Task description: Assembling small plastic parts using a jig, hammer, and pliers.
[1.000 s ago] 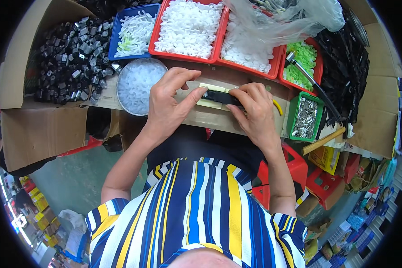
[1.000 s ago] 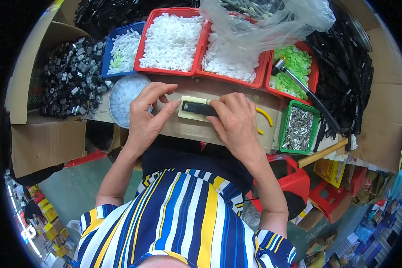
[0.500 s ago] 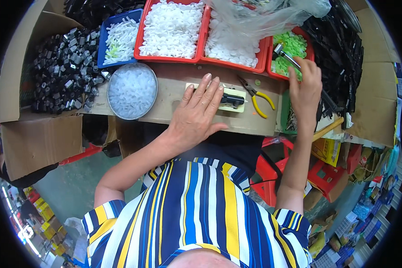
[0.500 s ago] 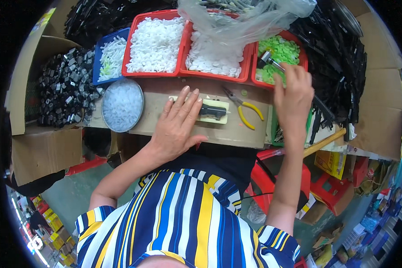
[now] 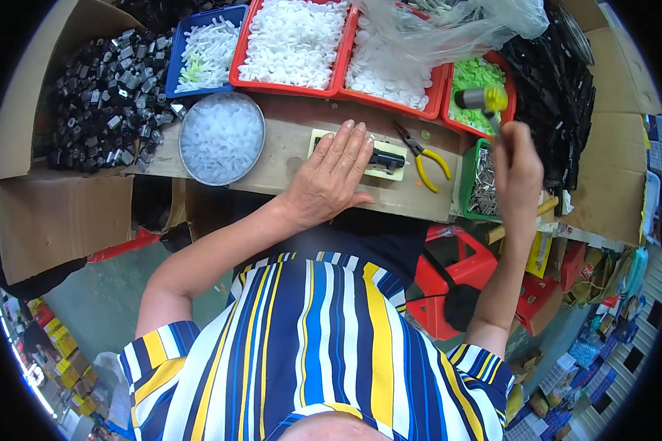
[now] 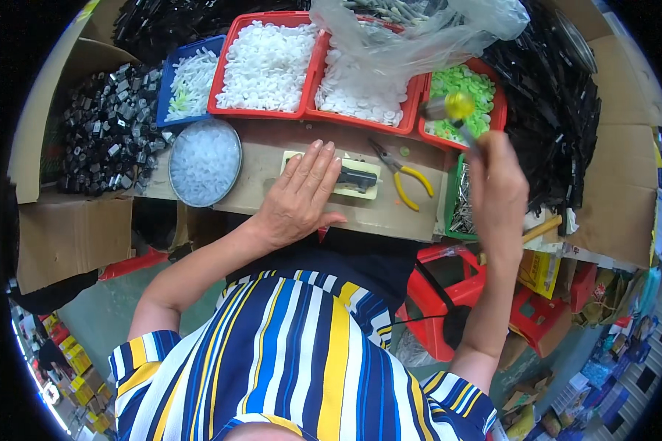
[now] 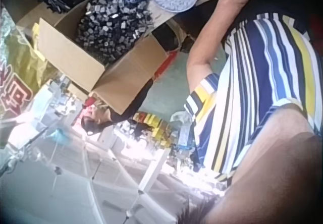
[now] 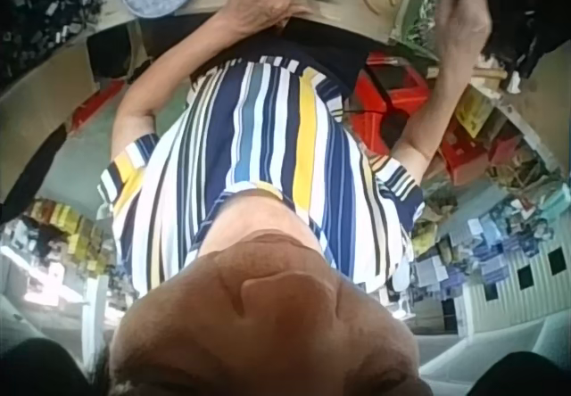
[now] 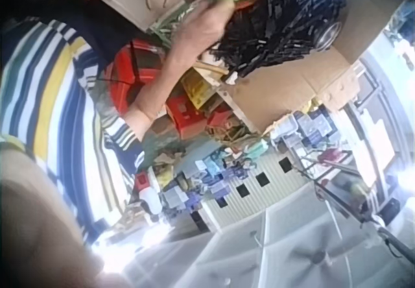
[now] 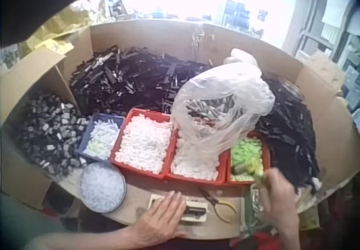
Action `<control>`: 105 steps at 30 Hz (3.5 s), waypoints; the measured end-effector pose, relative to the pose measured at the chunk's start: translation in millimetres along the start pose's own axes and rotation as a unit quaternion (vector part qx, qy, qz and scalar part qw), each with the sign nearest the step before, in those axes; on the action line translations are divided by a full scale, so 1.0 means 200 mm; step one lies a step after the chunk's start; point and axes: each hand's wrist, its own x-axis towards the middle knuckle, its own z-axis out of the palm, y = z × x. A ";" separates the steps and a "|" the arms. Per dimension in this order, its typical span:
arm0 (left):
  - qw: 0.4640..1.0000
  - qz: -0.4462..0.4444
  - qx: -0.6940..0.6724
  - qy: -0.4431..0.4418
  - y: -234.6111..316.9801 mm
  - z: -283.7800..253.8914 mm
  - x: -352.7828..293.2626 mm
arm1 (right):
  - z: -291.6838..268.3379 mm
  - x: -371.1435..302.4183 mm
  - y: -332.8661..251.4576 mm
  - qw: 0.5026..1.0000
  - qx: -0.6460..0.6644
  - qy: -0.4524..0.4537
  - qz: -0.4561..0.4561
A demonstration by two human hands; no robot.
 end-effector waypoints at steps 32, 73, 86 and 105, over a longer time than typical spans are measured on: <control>0.998 -0.017 -0.061 0.007 0.03 -0.10 0.01 | 0.11 -0.25 -0.32 0.994 0.013 -0.057 -0.096; 0.994 0.008 -0.079 0.072 0.05 -0.07 -0.02 | 0.10 -0.35 -0.21 0.995 -0.061 -0.056 -0.050; 0.993 0.001 -0.087 0.078 0.05 -0.08 -0.01 | 0.14 -0.23 -0.11 0.999 0.014 0.034 -0.032; 0.942 -0.127 -0.305 0.065 0.03 -0.21 0.16 | 0.30 -0.24 -0.06 0.991 -0.015 -0.116 -0.059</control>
